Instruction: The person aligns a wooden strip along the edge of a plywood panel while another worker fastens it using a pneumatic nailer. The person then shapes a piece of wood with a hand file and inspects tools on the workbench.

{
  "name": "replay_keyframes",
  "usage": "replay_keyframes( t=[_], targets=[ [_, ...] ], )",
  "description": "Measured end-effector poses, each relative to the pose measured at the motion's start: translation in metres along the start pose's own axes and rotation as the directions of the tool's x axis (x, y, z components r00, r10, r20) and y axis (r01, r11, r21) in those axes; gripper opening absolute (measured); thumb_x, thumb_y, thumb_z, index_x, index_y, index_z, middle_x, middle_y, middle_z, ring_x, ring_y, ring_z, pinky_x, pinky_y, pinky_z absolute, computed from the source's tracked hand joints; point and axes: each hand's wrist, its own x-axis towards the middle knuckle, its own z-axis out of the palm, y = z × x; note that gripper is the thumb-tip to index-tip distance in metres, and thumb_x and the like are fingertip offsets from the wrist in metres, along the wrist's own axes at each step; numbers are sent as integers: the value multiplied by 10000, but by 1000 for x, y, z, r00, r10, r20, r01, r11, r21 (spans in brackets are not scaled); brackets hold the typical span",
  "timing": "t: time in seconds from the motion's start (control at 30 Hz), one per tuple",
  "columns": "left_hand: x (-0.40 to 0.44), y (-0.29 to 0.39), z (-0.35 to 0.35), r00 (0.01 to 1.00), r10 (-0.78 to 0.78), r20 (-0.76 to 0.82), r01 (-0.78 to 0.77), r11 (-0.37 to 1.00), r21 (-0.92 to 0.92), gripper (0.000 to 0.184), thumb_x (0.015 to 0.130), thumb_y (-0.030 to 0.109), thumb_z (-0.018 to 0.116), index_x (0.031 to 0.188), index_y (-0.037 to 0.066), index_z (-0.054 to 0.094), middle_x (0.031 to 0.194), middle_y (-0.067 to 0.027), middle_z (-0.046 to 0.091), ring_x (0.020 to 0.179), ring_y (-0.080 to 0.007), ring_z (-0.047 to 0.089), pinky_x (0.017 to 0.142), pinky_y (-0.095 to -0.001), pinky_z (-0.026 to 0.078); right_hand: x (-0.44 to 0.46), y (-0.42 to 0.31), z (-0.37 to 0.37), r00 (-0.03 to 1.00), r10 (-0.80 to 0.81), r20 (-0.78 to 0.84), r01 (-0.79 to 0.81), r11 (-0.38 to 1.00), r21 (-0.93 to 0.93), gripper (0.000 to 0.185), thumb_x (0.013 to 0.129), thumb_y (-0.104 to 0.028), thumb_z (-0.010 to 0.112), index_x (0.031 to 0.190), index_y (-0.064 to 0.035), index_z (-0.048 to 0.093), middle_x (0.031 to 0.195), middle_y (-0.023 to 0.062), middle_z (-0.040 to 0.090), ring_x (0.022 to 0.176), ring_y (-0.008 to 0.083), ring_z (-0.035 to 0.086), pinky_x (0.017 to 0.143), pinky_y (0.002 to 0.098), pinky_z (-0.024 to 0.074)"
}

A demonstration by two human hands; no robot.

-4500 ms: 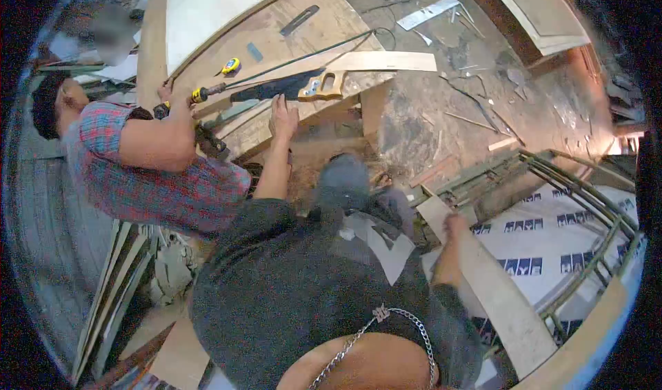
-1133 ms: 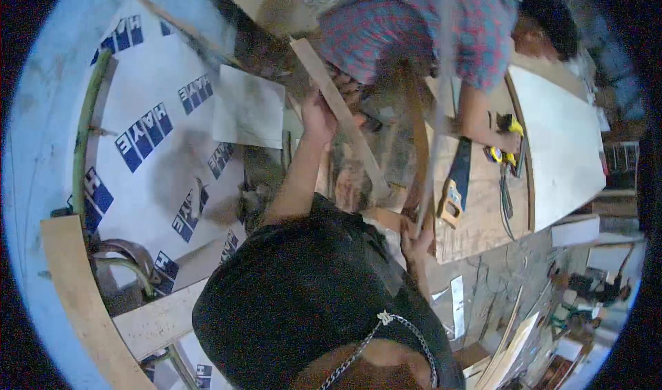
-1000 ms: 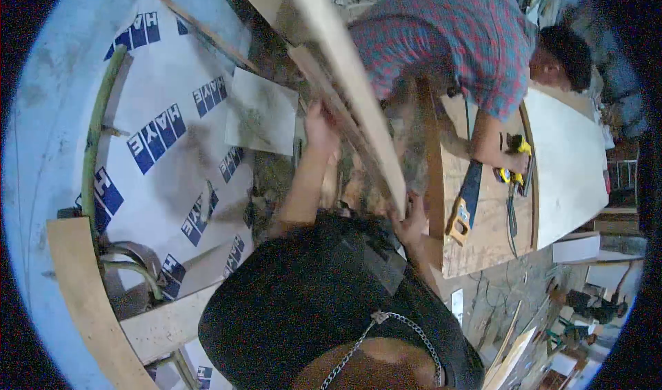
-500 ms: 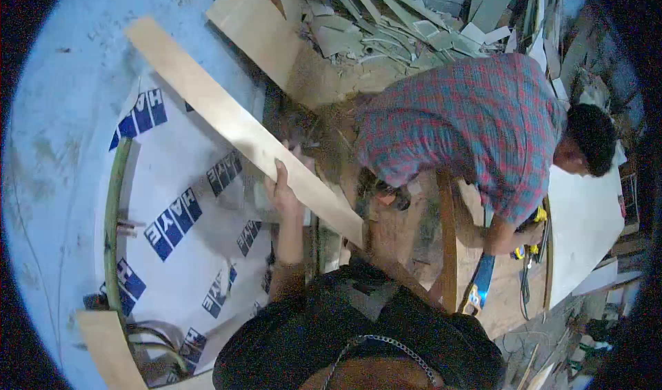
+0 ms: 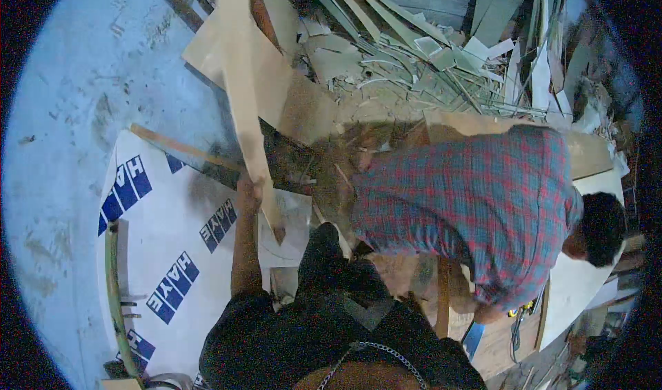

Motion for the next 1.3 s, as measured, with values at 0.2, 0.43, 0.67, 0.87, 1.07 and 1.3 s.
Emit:
replay_keyframes(
  t=[0.2, 0.43, 0.67, 0.87, 1.07, 1.3],
  targets=[
    [11, -34, 85, 689, -657, 307, 601, 280, -749, 361, 864, 242, 586, 1088, -36, 534, 1071, -183, 582, 948, -255, 574, 735, -333, 479, -58, 4, -32, 909, 370, -193, -311, 909, 279, 337, 868, -289, 566, 1093, -40, 534, 968, 160, 581, 809, 213, 563, 693, 370, 479],
    [78, -176, 212, 864, -342, 370, 494, 429, -756, 329, 902, 237, 559, 1130, 7, 501, 1026, -108, 574, 928, -197, 578, 763, -305, 503, -67, -57, -11, 764, 566, -311, -362, 774, 519, 341, 866, -303, 566, 1069, -30, 548, 936, 159, 594, 767, 214, 574, 680, 366, 483],
    [386, -253, 229, 860, -449, 243, 499, 636, -589, 259, 908, 175, 530, 1105, 10, 508, 1022, -103, 568, 894, -179, 568, 755, -306, 496, -78, -140, 79, 583, 747, -320, -401, 607, 686, 347, 864, -316, 567, 1045, -20, 561, 904, 158, 608, 725, 215, 585, 667, 363, 486],
    [600, -193, 223, 996, -88, -12, 85, 979, -183, 258, 901, 185, 534, 1092, 11, 515, 999, -108, 574, 882, -186, 572, 750, -314, 492, -160, -188, 209, 440, 852, -282, -437, 478, 762, 356, 862, -328, 567, 1024, -12, 572, 877, 157, 619, 688, 217, 594, 656, 360, 489],
    [474, -111, 317, 970, 243, -6, -243, 968, -54, 259, 895, 194, 539, 1078, 13, 522, 975, -113, 580, 870, -193, 576, 746, -321, 489, -166, -239, 308, 298, 944, -144, -312, 238, 920, 364, 860, -337, 567, 1006, -4, 582, 854, 157, 629, 658, 218, 602, 647, 357, 491],
    [107, -150, 265, 508, 103, 855, -464, 869, 171, 260, 887, 206, 544, 1062, 15, 530, 948, -119, 588, 857, -200, 580, 741, -329, 484, -209, -232, 357, 174, 973, -154, -135, 178, 975, 395, 830, -305, 636, 1070, 1, 565, 804, 129, 644, 588, 192, 615, 498, 347, 492]
  ],
)
